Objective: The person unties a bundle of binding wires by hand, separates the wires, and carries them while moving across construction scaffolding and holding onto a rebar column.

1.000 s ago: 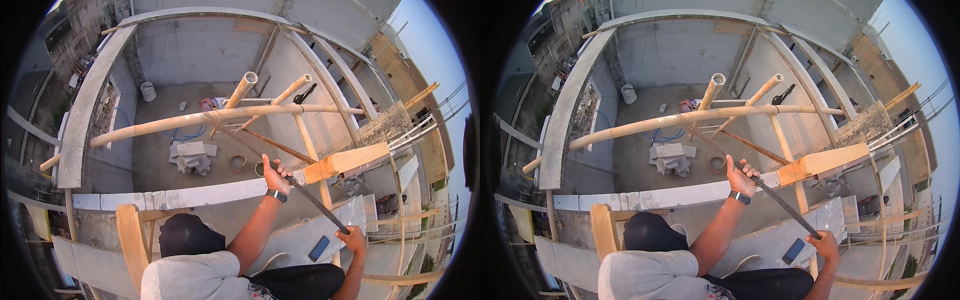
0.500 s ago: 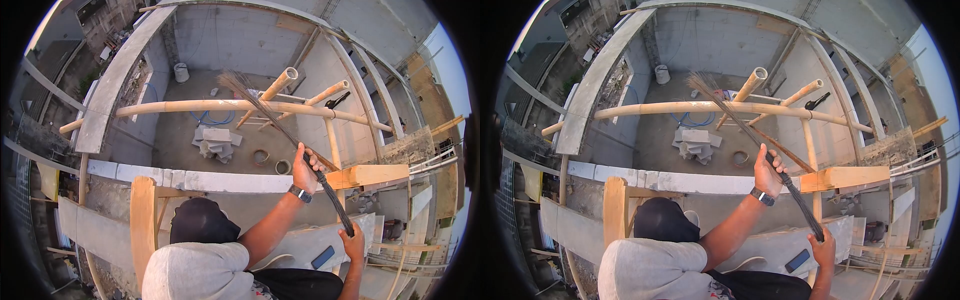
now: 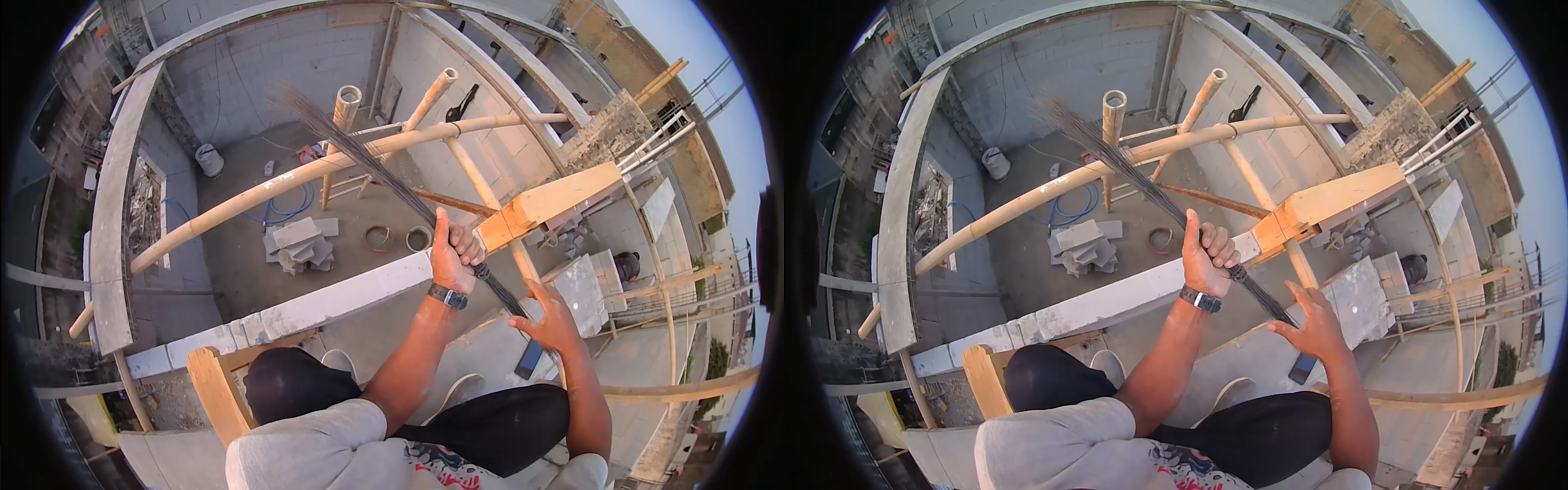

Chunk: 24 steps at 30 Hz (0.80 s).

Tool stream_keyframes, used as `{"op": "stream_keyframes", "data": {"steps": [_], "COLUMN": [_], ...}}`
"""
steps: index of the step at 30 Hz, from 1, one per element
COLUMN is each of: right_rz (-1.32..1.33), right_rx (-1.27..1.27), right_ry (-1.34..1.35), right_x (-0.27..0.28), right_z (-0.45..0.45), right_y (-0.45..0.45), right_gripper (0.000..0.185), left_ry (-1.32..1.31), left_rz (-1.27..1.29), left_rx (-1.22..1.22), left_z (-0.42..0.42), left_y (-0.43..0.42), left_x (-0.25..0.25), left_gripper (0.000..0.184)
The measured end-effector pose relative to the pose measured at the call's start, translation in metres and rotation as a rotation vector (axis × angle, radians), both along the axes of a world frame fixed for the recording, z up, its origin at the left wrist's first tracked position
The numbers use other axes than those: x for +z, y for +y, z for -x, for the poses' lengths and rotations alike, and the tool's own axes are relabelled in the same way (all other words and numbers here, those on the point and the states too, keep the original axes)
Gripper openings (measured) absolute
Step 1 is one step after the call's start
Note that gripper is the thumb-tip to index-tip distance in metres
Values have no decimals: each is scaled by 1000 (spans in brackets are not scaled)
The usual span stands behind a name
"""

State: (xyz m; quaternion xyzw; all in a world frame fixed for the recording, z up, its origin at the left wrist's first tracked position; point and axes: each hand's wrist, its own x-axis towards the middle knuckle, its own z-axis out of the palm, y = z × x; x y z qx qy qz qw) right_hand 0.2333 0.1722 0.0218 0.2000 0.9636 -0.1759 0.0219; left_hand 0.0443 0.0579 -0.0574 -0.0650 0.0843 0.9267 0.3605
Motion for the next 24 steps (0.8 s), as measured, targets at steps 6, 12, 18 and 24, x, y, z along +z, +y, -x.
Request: {"op": "stream_keyframes", "data": {"steps": [6, 12, 18, 24], "right_rz": [124, 306, 144, 79], "right_rx": [16, -59, 50, -82], "right_ry": [29, -54, -138, -192], "right_x": [-3, -13, -24, 17], "right_z": [4, 3, -6, -5], "right_y": [-3, -1, 0, -21], "right_gripper": [85, 87, 56, 43], "left_ry": [62, 89, 14, 70], "left_rz": [-65, -187, -125, -297], "left_rx": [-147, -273, -330, -326], "left_z": [-13, -28, -39, -46], "left_y": [6, 16, 26, 37], "left_x": [4, 2, 1, 11], "left_gripper": [56, 56, 52, 53]}}
